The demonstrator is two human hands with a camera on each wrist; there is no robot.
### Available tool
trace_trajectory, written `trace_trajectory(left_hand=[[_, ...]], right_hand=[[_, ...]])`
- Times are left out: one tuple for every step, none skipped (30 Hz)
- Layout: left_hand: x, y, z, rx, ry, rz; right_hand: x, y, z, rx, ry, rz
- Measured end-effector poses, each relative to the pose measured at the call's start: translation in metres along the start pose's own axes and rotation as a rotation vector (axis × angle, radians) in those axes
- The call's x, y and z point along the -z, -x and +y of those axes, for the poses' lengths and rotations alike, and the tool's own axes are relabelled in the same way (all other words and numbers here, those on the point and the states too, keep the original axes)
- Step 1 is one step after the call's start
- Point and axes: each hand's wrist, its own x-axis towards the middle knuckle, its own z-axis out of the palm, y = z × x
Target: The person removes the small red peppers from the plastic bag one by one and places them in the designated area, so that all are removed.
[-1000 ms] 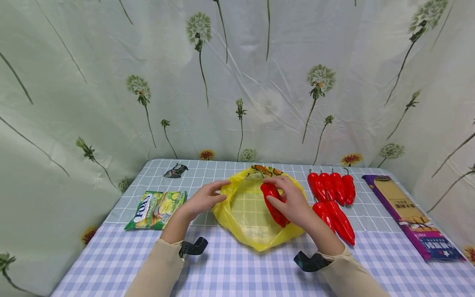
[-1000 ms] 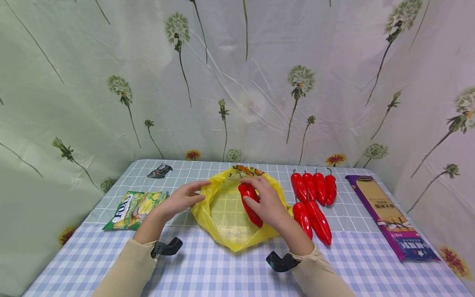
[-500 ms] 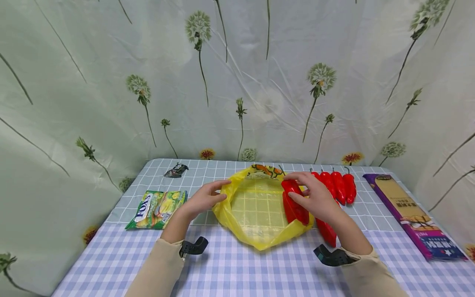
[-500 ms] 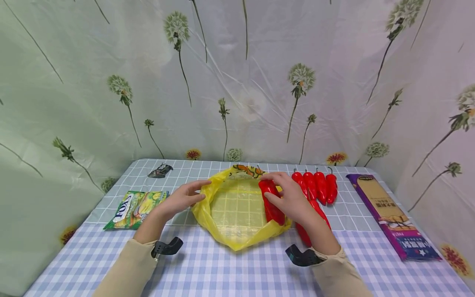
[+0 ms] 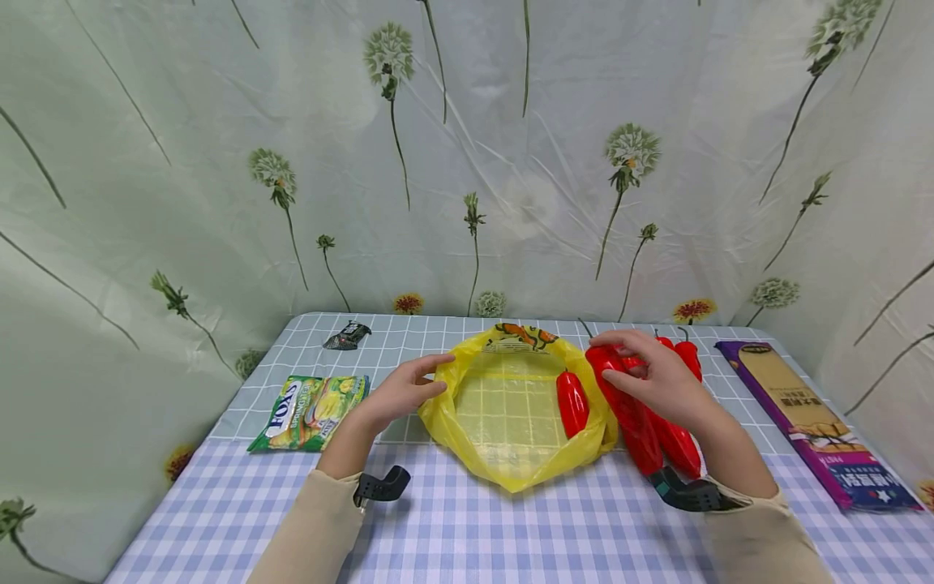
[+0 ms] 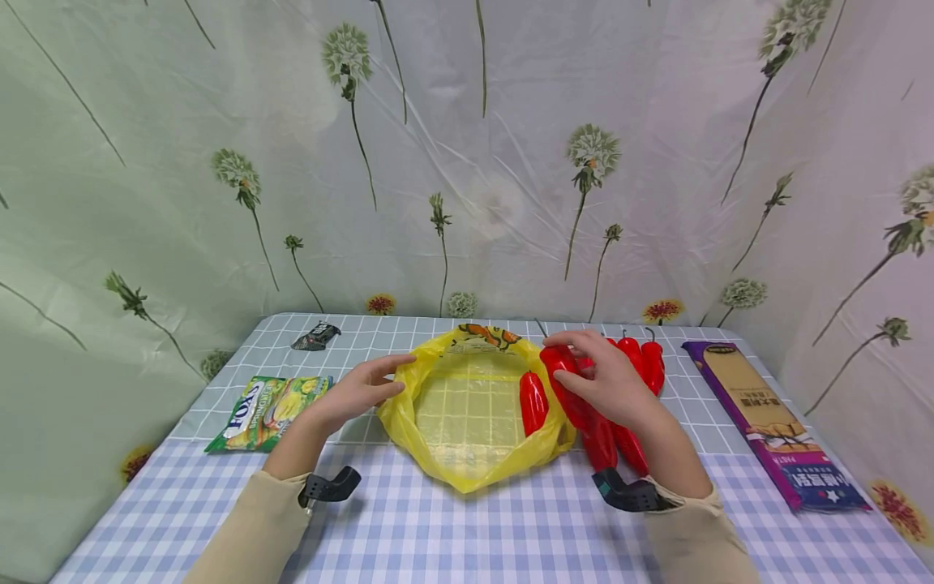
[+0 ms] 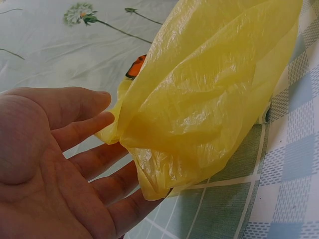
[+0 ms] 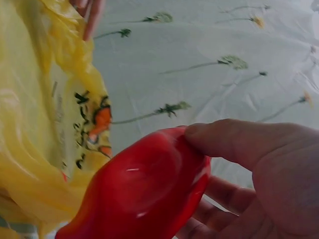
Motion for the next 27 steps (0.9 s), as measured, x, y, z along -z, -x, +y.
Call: trace_trajectory(left_hand=[[0.0,0.0,0.0,0.002,0.001,0.0],[0.0,0.0,0.0,0.003,0.001,0.0],[0.0,0.0,0.0,0.005,0.002,-0.001],[0.0,0.001,0.0,0.007,0.0,-0.001],[0.0,0.001,0.0,0.007,0.0,-0.001],[0.0,0.001,0.0,0.007,0.0,-0.002],[0.0,0.001,-0.001,0.007,0.0,-0.003],[0.0,0.001,-0.001,0.007,-0.001,-0.003],[0.0,0.001,-0.001,0.006,-0.002,-0.003],[0.0,0.001,-0.001,0.005,-0.003,-0.003],[0.0,0.0,-0.001,0.004,-0.002,-0.002],[0.0,0.0,-0.001,0.002,-0.002,-0.002],[0.0,0.0,-0.001,0.002,-0.002,-0.001],[0.0,0.0,-0.001,0.001,-0.004,-0.001],[0.0,0.0,0.0,0.0,-0.004,-0.001],[0.0,0.0,0.0,0.0,-0.003,-0.002],[0.0,0.001,0.001,0.001,-0.001,-0.003],[0.0,0.001,0.001,0.001,0.001,-0.004],[0.0,0.001,0.002,0.001,0.006,-0.005],[0.001,0.001,0.002,0.001,0.009,-0.006],[0.001,0.001,0.003,0.001,0.013,-0.007],[0.001,0.001,0.003,0.002,0.015,-0.008],[0.001,0.001,0.003,0.002,0.016,-0.008],[0.001,0.002,0.004,0.001,0.016,-0.008],[0.001,0.002,0.004,0.0,0.016,-0.008],[0.002,0.001,0.004,-0.001,0.014,-0.008],[0.002,0.001,0.003,-0.001,0.012,-0.008]], right_hand=[[0.003,0.001,0.001,0.0,0.001,-0.001],[0.005,0.002,0.002,0.0,0.003,-0.004],[0.008,0.003,0.004,0.001,0.0,-0.007],[0.01,0.004,0.005,0.0,-0.003,-0.009],[0.012,0.005,0.007,0.0,-0.003,-0.009],[0.015,0.006,0.008,-0.006,-0.006,-0.011],[0.017,0.006,0.01,-0.013,-0.012,-0.014],[0.019,0.007,0.011,-0.017,-0.013,-0.016],[0.02,0.008,0.013,-0.021,-0.016,-0.018],[0.022,0.008,0.015,-0.028,-0.016,-0.021],[0.023,0.009,0.017,-0.039,-0.015,-0.024],[0.025,0.009,0.019,-0.05,-0.014,-0.027],[0.026,0.01,0.021,-0.062,-0.015,-0.032],[0.027,0.01,0.023,-0.076,-0.019,-0.039],[0.028,0.011,0.026,-0.09,-0.025,-0.044],[0.03,0.011,0.028,-0.102,-0.026,-0.049],[0.031,0.011,0.03,-0.117,-0.026,-0.051],[0.033,0.012,0.032,-0.129,-0.028,-0.054],[0.034,0.012,0.034,-0.137,-0.029,-0.055],[0.036,0.013,0.036,-0.144,-0.025,-0.053],[0.037,0.013,0.038,-0.148,-0.018,-0.049],[0.038,0.013,0.04,-0.156,-0.012,-0.046],[0.04,0.014,0.042,-0.163,-0.009,-0.042],[0.04,0.014,0.045,-0.166,-0.004,-0.038],[0.041,0.014,0.047,-0.168,0.004,-0.034],[0.042,0.015,0.049,-0.171,0.011,-0.03],[0.042,0.015,0.052,-0.174,0.017,-0.027]])
